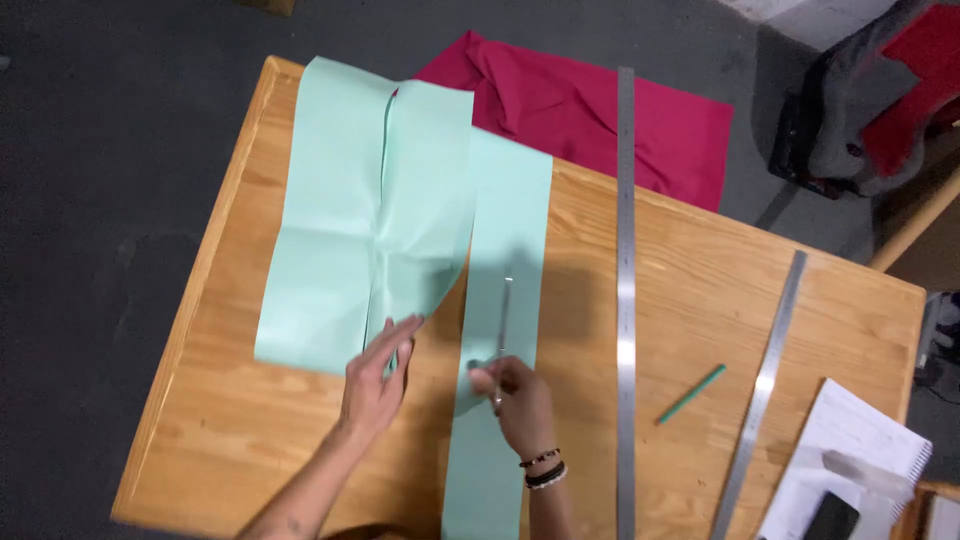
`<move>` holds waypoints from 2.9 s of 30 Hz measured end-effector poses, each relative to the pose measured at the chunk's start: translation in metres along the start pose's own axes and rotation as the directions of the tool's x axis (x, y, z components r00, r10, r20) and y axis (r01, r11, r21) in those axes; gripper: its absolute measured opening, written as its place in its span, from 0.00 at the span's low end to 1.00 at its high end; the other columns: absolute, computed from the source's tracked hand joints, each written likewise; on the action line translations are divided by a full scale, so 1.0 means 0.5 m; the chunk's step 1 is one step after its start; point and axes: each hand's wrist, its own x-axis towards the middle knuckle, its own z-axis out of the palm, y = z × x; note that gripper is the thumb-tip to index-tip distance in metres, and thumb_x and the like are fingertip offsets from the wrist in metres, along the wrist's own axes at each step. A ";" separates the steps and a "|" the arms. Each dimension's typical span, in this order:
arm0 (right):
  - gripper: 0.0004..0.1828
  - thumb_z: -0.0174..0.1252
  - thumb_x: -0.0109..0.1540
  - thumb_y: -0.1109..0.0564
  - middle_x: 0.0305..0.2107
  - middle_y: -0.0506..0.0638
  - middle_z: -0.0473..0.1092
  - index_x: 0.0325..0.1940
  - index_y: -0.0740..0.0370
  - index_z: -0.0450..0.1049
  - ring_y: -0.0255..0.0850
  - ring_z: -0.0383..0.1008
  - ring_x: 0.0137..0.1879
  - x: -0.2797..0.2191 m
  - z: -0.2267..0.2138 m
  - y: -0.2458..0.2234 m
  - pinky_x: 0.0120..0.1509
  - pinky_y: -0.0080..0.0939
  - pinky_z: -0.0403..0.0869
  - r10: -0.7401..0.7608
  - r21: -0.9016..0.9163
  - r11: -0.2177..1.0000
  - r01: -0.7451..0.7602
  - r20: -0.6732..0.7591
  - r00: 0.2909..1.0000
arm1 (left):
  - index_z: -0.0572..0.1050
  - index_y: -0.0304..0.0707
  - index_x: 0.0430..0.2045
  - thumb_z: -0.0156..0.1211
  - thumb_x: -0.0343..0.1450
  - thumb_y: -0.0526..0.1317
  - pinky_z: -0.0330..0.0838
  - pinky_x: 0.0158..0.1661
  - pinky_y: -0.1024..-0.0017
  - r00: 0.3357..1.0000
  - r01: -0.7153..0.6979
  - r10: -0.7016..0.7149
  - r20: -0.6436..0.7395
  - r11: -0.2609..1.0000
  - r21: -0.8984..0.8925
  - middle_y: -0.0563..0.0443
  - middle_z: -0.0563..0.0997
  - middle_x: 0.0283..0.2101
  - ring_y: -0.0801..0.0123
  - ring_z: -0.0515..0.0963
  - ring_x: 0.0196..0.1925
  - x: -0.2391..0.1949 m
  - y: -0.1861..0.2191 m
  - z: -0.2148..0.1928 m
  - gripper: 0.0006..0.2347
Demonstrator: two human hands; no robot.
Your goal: Measuring, marking, and cutting long strips of light green fabric using a ruler, pencil, and scissors on a wooden workbench.
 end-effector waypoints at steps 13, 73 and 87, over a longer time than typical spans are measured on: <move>0.22 0.48 0.67 0.43 0.17 0.59 0.75 0.24 0.58 0.60 0.32 0.52 0.19 0.198 -0.035 -0.051 0.22 0.35 0.52 0.112 0.218 0.952 -0.215 0.405 0.907 | 0.76 0.36 0.55 0.44 0.78 0.39 0.67 0.69 0.57 0.992 0.066 -0.069 0.103 0.997 0.038 0.43 0.82 0.57 0.56 0.80 0.62 0.029 -0.025 -0.017 0.15; 0.18 0.84 0.48 0.63 0.13 0.42 0.60 0.16 0.64 0.78 0.32 0.55 0.23 0.774 -0.473 -0.143 0.24 0.39 0.54 0.363 -0.555 0.734 0.392 0.808 0.464 | 0.65 0.43 0.67 0.69 0.65 0.70 0.53 0.74 0.44 0.845 -0.463 0.243 0.477 0.778 0.425 0.40 0.59 0.74 0.47 0.59 0.77 0.290 -0.053 0.221 0.42; 0.08 0.81 0.51 0.55 0.10 0.42 0.66 0.19 0.60 0.94 0.33 0.54 0.20 0.775 -0.472 -0.148 0.25 0.37 0.52 0.382 -0.604 0.684 0.409 0.774 0.504 | 0.67 0.41 0.66 0.66 0.66 0.69 0.51 0.73 0.43 0.845 -0.456 0.237 0.480 0.789 0.413 0.39 0.60 0.73 0.47 0.58 0.77 0.291 -0.051 0.220 0.40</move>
